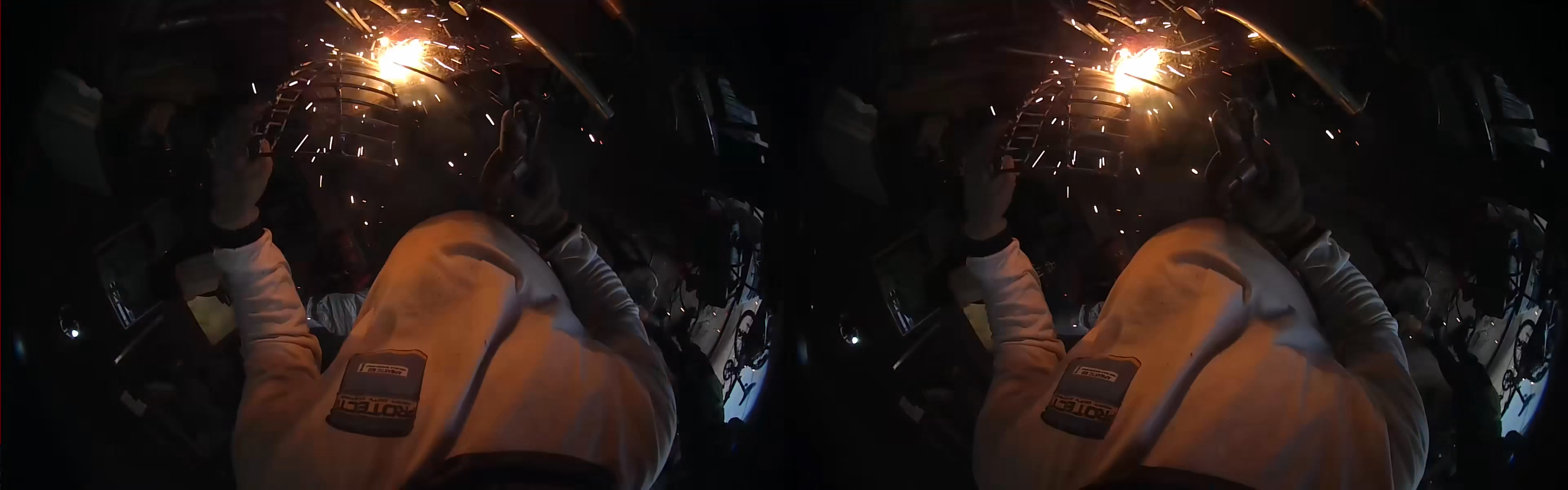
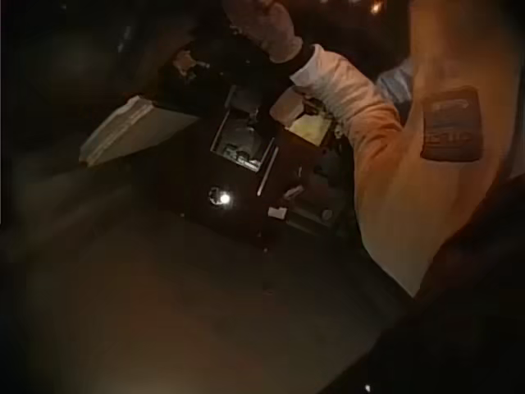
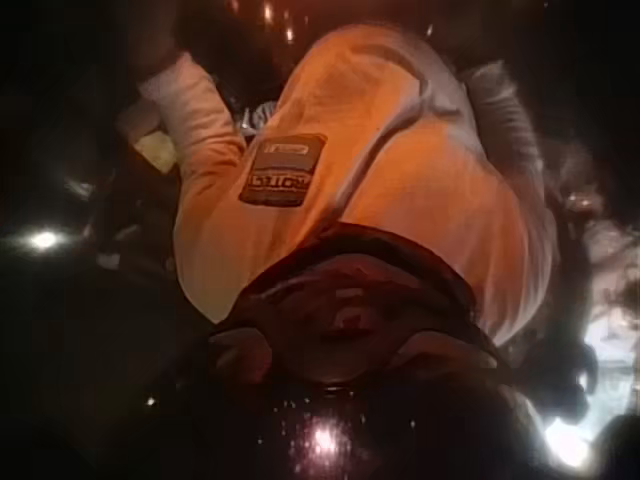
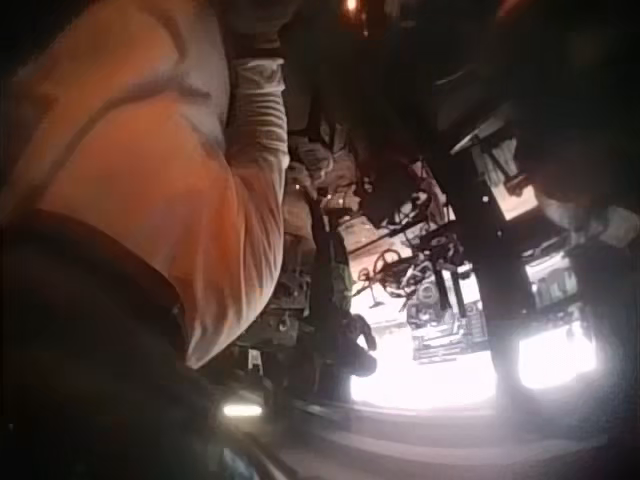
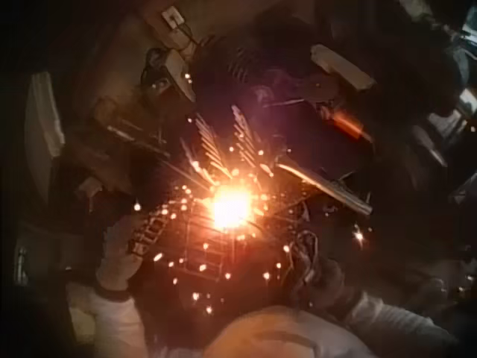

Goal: The person welds a curved metal grid structure using a welding tool, applying localized heat and material to various points on the grid wires to join them together.

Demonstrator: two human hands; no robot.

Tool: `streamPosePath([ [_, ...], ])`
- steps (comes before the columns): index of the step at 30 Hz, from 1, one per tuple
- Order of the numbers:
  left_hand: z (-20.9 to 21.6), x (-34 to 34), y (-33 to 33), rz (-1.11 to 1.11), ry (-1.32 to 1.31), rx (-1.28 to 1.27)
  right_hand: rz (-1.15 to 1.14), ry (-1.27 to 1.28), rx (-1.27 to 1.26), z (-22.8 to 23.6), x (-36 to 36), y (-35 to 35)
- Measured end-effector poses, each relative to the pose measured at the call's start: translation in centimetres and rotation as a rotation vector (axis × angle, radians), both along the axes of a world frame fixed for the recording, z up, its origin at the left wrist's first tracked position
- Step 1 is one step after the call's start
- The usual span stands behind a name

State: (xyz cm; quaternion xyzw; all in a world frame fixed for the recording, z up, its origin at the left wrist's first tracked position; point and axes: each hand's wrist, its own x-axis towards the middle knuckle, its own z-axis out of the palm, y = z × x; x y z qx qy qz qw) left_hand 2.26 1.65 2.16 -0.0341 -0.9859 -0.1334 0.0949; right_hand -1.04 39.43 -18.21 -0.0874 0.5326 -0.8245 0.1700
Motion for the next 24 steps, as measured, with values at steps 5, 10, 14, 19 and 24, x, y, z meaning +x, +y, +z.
streamPosePath([
  [5, 0.2, -0.7, 0.2, -0.030, 0.024, -0.197, -0.164, 0.584, 0.440, -0.3, -0.5, 0.1],
  [10, 0.4, -0.9, 1.1, 0.063, -0.026, -0.034, 0.031, 0.230, 0.418, 2.1, -0.6, 0.7],
  [14, 0.9, -1.0, 1.5, 0.063, -0.037, -0.085, 0.058, 0.165, 0.435, 1.4, -0.5, 0.6],
  [19, 1.2, -1.0, 1.5, 0.019, -0.033, -0.178, 0.080, 0.152, 0.430, 2.0, -0.7, 0.7],
  [24, 1.2, -0.9, 1.4, 0.015, -0.035, -0.157, 0.118, 0.168, 0.413, 2.1, -0.9, 0.8],
])
